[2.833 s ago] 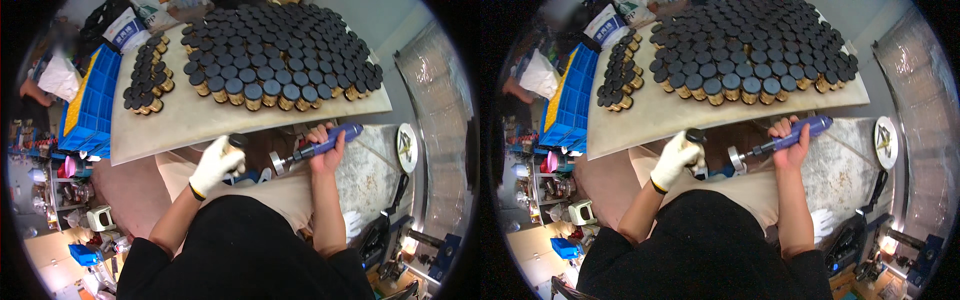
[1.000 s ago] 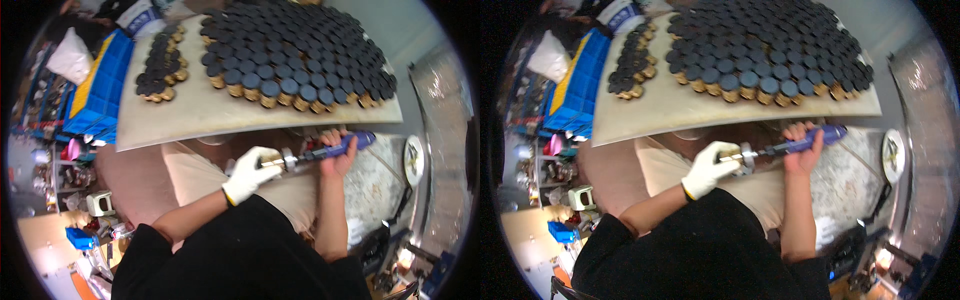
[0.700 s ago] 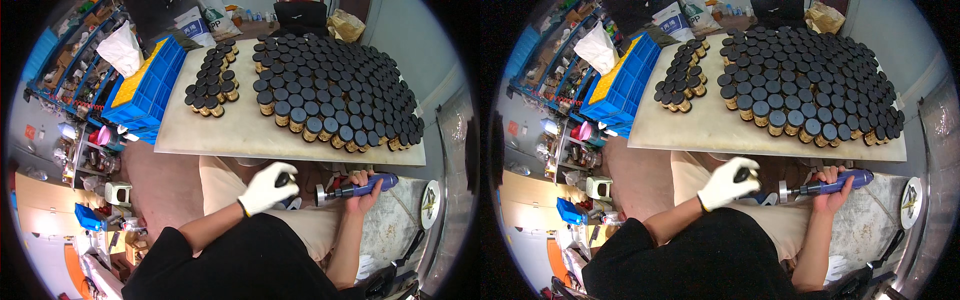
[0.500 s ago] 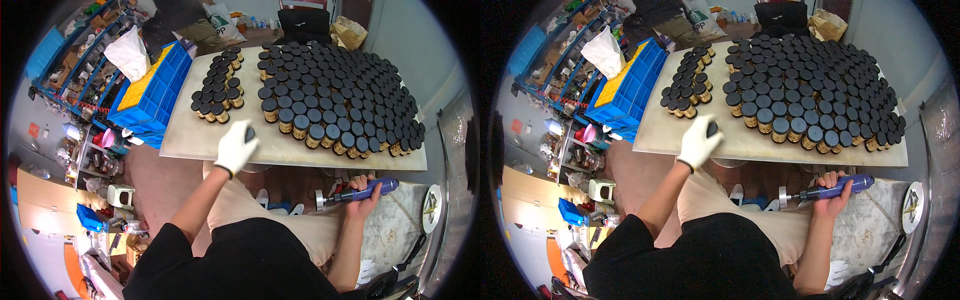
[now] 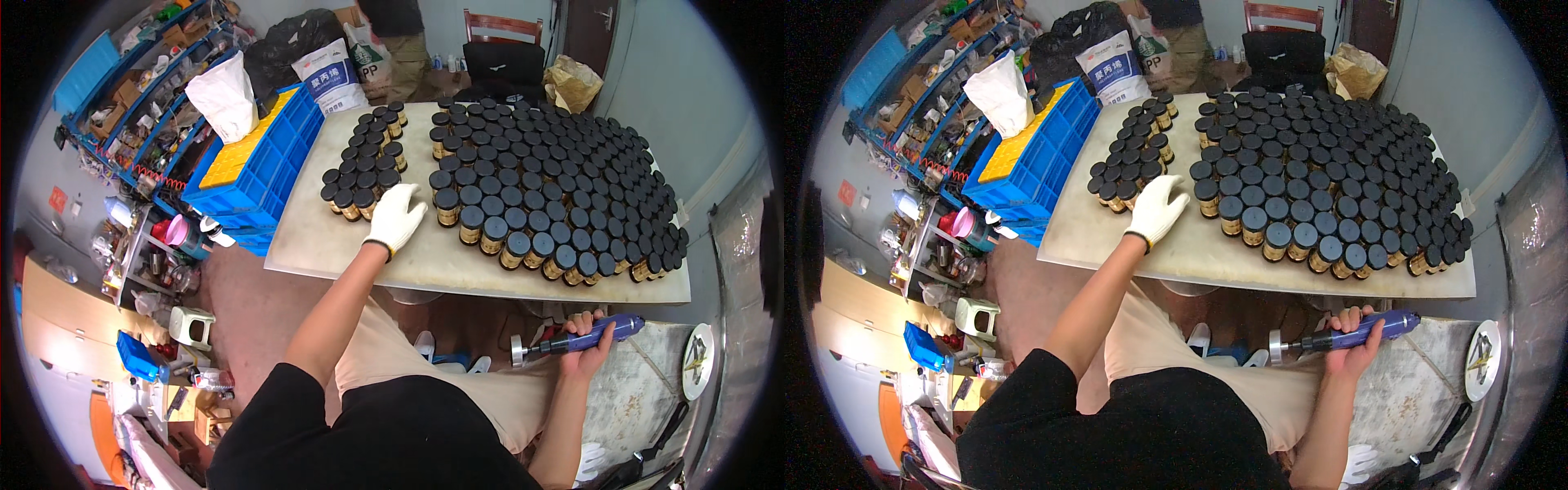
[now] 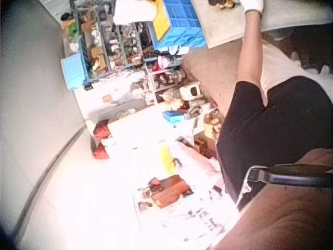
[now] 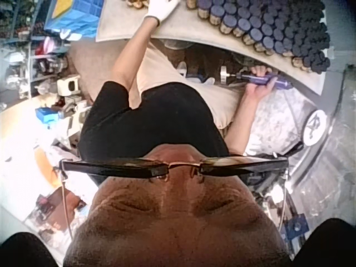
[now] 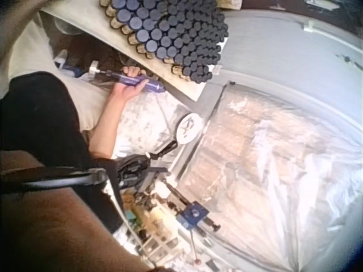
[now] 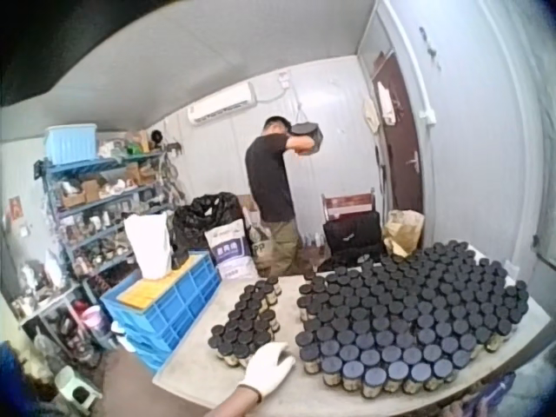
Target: Apply sealant or use a specialized tool to seal individual canisters from a large batch.
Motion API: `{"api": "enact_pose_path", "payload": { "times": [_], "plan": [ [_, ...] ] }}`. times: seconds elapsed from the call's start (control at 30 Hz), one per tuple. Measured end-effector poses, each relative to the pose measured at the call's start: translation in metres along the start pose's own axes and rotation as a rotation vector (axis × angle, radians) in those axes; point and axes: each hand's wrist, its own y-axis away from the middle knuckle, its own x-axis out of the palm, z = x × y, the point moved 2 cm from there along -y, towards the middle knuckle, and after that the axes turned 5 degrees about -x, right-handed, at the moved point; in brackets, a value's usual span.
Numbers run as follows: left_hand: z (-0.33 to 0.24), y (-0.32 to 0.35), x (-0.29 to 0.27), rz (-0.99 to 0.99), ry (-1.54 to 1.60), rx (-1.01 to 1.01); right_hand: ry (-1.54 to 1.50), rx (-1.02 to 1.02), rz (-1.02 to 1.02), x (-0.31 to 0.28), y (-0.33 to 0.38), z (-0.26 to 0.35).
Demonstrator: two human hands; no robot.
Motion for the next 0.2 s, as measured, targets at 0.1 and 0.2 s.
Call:
{"api": "enact_pose_path", "payload": {
  "times": [0.1,0.2],
  "plan": [
    [0.002,-0.037,0.02,0.035,0.101,-0.047,0.018,0.01,0.007,0.0,0.001,-0.001],
    [0.014,-0.071,0.032,0.094,0.314,-0.26,0.008,0.031,0.013,-0.001,0.001,-0.002]
  ]
}}
